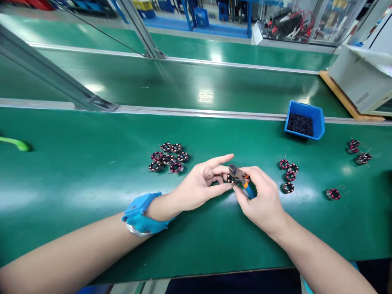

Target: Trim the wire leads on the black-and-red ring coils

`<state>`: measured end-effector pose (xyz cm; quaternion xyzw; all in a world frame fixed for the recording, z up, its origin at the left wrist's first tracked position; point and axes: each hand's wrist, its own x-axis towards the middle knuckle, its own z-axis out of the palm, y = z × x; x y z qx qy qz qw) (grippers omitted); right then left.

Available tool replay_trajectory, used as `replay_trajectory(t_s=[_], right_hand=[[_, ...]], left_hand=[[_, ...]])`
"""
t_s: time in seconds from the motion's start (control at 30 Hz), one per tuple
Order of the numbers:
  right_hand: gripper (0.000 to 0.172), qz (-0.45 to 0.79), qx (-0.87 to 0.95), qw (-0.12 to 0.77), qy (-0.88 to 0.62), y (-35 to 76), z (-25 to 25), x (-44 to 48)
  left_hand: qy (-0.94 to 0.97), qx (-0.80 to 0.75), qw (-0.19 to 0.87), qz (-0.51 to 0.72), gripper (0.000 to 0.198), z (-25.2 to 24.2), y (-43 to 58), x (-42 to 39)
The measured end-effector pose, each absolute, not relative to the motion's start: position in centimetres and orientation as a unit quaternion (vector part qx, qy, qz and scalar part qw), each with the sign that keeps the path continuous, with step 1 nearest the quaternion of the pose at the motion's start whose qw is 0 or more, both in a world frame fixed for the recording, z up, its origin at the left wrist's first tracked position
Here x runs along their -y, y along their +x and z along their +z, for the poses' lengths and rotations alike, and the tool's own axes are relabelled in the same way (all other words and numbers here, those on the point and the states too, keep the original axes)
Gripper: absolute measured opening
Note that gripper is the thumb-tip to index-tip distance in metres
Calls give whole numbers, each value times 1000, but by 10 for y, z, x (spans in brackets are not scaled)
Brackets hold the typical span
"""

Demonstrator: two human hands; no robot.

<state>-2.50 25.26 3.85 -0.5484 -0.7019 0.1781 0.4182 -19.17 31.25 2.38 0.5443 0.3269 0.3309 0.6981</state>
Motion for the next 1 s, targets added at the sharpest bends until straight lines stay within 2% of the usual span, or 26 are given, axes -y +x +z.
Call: replay_trajectory(t_s=[0.13, 0.3, 0.5, 0.63, 0.77, 1.0], right_hand=[[31, 209, 671, 432, -566, -26, 35, -254], [29, 239, 653, 455, -556, -29, 27, -256], [24, 212, 660, 464, -552, -34, 27, -255], [24, 203, 649, 468, -565, -36, 28, -253], [25, 221, 657, 447, -566, -39, 31, -251], [30, 226, 621, 471, -585, -40, 32, -251]], left_hand=[[471, -296, 756, 345, 64, 26, -189, -308], [359, -323, 792, 374, 36, 26, -181, -302], [335, -336, 795, 379, 35, 28, -180, -302], [390, -343, 760, 391, 26, 28, -178, -297], [470, -348, 677, 447, 9, 28, -177, -297], [499, -416, 527, 548, 16, 41, -193, -319]])
